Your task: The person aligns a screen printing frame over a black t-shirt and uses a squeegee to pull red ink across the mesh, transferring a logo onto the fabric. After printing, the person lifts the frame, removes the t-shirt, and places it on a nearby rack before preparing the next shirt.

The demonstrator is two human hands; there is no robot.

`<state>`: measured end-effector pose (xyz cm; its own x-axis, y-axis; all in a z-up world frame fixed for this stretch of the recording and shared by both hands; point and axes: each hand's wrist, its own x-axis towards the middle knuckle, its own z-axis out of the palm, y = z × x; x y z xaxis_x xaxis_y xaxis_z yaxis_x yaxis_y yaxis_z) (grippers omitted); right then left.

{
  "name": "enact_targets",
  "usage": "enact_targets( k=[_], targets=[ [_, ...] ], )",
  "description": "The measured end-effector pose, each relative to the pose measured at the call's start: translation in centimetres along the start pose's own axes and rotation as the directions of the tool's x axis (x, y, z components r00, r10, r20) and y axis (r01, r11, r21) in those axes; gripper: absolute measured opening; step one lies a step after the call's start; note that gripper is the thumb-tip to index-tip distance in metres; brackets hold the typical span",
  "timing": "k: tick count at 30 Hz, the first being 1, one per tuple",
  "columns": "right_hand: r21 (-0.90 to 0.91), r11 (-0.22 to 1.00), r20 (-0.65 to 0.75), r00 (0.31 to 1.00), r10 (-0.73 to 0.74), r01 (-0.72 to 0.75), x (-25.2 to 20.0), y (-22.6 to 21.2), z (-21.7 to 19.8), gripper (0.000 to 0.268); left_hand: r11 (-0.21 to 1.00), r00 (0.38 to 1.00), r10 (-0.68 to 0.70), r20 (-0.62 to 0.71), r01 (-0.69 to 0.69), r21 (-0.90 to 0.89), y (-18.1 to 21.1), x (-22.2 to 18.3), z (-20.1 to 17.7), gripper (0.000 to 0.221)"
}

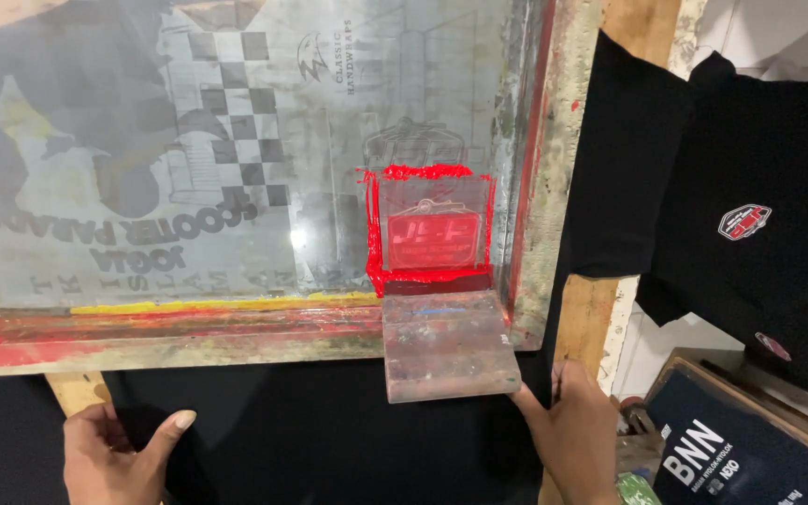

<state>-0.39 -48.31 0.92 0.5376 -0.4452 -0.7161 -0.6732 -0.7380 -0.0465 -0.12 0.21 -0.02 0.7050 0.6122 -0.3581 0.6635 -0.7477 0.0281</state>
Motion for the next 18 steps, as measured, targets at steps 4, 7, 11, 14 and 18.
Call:
enact_targets(
  k=[4,7,11,14,18],
  targets=[
    [0.061,0.996,-0.117,0.992,-0.052,0.059,0.0,0.0,0.4,0.055,1.0,0.999,-0.014,0.042,0.014,0.002,1.1,0.1,-0.6,0.076],
    [0.107,0.988,-0.176,0.981,-0.087,0.107,-0.1,-0.2,0.4,0.057,0.999,0.999,-0.026,0.037,0.025,0.02,0.7,0.1,-0.4,0.078],
    [0.12,0.987,-0.172,0.982,-0.081,0.103,-0.2,-0.5,0.2,0.057,0.998,0.999,0.051,-0.002,-0.051,0.025,-0.6,0.0,0.2,0.077],
    [0.038,0.994,-0.129,0.986,-0.101,0.107,0.0,0.5,0.6,0.056,1.0,0.999,-0.014,0.036,0.014,0.0,0.1,0.1,-0.3,0.078],
    [0.003,0.998,-0.065,0.996,-0.064,0.064,0.1,0.5,0.4,0.056,0.997,0.998,0.054,-0.019,-0.053,0.053,-1.0,0.1,0.3,0.08]
  ],
)
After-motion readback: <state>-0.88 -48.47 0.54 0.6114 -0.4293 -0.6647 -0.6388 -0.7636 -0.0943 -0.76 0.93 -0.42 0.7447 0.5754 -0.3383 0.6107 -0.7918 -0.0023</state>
